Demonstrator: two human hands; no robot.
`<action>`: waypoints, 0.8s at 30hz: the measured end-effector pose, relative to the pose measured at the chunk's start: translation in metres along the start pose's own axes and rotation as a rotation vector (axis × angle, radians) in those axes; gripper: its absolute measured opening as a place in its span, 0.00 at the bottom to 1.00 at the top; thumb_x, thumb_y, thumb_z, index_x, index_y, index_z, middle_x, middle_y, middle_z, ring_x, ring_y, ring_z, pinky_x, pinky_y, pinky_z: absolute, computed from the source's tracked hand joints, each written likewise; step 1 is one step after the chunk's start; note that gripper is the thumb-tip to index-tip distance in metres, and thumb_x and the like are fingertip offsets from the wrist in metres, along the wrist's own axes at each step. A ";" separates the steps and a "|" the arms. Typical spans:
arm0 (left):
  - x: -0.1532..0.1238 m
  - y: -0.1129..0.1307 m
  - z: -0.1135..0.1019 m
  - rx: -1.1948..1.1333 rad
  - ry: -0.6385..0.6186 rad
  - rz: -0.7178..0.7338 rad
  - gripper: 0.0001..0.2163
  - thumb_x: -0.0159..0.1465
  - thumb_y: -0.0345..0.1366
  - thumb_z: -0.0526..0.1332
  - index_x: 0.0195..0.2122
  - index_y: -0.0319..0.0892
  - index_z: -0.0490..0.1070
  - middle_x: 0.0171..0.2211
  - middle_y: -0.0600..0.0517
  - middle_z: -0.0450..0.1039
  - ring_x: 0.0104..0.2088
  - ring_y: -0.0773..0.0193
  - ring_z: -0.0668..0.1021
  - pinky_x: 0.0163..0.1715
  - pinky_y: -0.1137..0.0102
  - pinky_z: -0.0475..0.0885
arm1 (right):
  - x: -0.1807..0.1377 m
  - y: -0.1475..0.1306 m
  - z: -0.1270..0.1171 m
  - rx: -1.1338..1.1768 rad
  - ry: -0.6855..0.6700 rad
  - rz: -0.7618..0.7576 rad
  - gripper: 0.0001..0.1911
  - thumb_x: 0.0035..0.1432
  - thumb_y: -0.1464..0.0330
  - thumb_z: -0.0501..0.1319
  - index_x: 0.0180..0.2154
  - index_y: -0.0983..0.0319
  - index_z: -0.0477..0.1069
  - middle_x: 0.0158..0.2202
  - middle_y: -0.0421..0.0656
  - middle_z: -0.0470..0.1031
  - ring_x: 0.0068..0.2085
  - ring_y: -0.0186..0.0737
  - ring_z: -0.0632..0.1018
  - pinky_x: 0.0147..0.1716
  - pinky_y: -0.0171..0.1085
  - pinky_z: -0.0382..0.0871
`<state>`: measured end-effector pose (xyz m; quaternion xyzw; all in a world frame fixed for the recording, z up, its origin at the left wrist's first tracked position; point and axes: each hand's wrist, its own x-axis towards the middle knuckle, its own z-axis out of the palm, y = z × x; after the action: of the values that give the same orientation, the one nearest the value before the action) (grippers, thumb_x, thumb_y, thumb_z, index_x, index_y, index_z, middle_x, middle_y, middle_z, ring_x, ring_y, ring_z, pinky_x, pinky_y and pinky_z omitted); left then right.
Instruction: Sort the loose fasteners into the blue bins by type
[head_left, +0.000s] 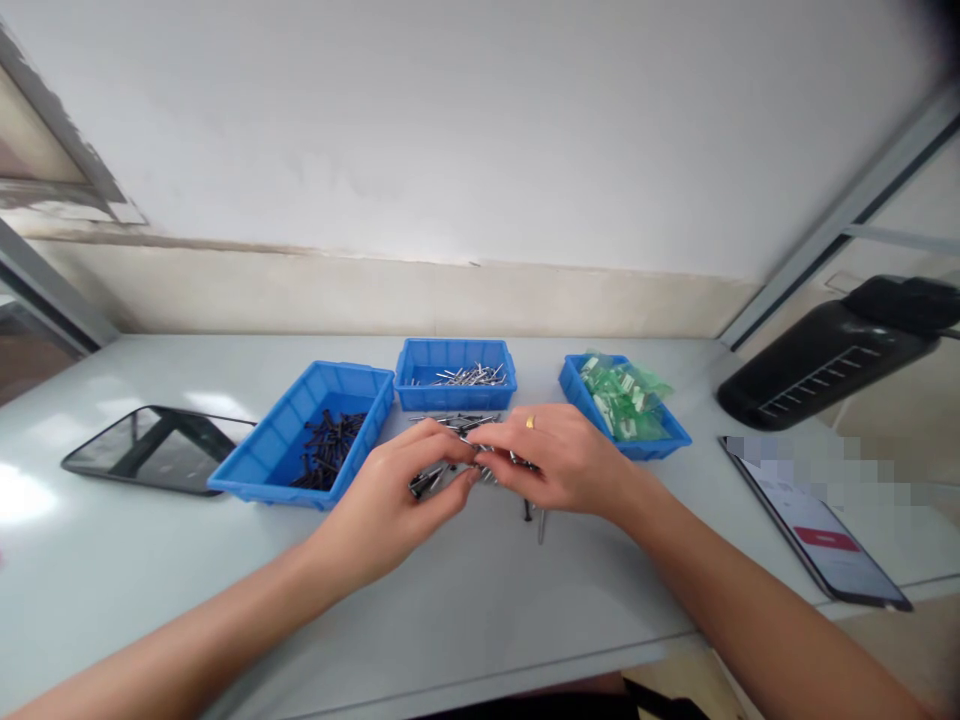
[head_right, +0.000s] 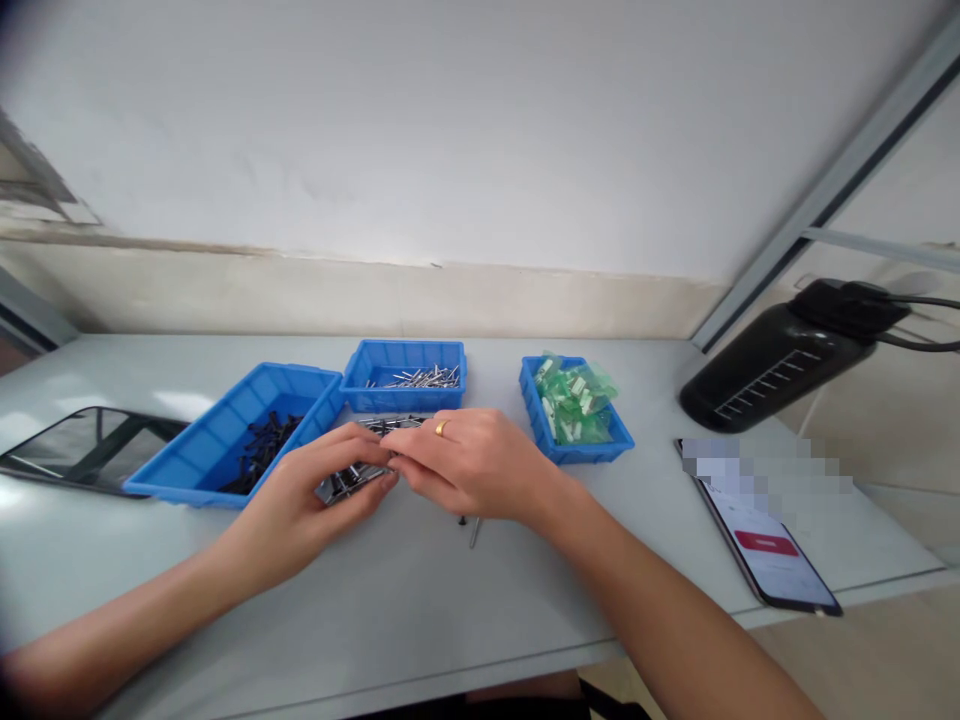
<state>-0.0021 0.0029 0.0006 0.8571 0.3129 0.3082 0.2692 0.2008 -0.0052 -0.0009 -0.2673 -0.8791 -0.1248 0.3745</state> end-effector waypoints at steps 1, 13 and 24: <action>0.000 0.000 0.000 0.005 -0.012 -0.006 0.05 0.62 0.32 0.56 0.37 0.45 0.71 0.35 0.55 0.70 0.36 0.68 0.72 0.36 0.74 0.68 | 0.000 0.000 0.000 0.005 -0.011 -0.006 0.08 0.63 0.70 0.53 0.43 0.63 0.67 0.26 0.38 0.74 0.27 0.31 0.72 0.28 0.31 0.65; 0.001 -0.002 0.000 0.034 0.014 -0.035 0.05 0.63 0.35 0.56 0.35 0.44 0.71 0.36 0.53 0.71 0.37 0.65 0.73 0.37 0.71 0.69 | 0.003 0.001 -0.005 0.043 -0.086 0.080 0.09 0.64 0.70 0.51 0.38 0.65 0.69 0.26 0.40 0.74 0.27 0.32 0.72 0.28 0.32 0.63; 0.001 -0.001 0.000 0.109 0.142 -0.078 0.03 0.60 0.34 0.58 0.32 0.43 0.71 0.31 0.54 0.70 0.32 0.67 0.73 0.32 0.73 0.68 | 0.005 -0.002 -0.006 0.027 -0.423 0.371 0.11 0.66 0.66 0.47 0.40 0.62 0.65 0.30 0.41 0.74 0.30 0.35 0.74 0.27 0.32 0.60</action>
<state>-0.0023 0.0047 0.0004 0.8336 0.3807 0.3399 0.2113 0.2005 -0.0071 0.0065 -0.4387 -0.8753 0.0162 0.2027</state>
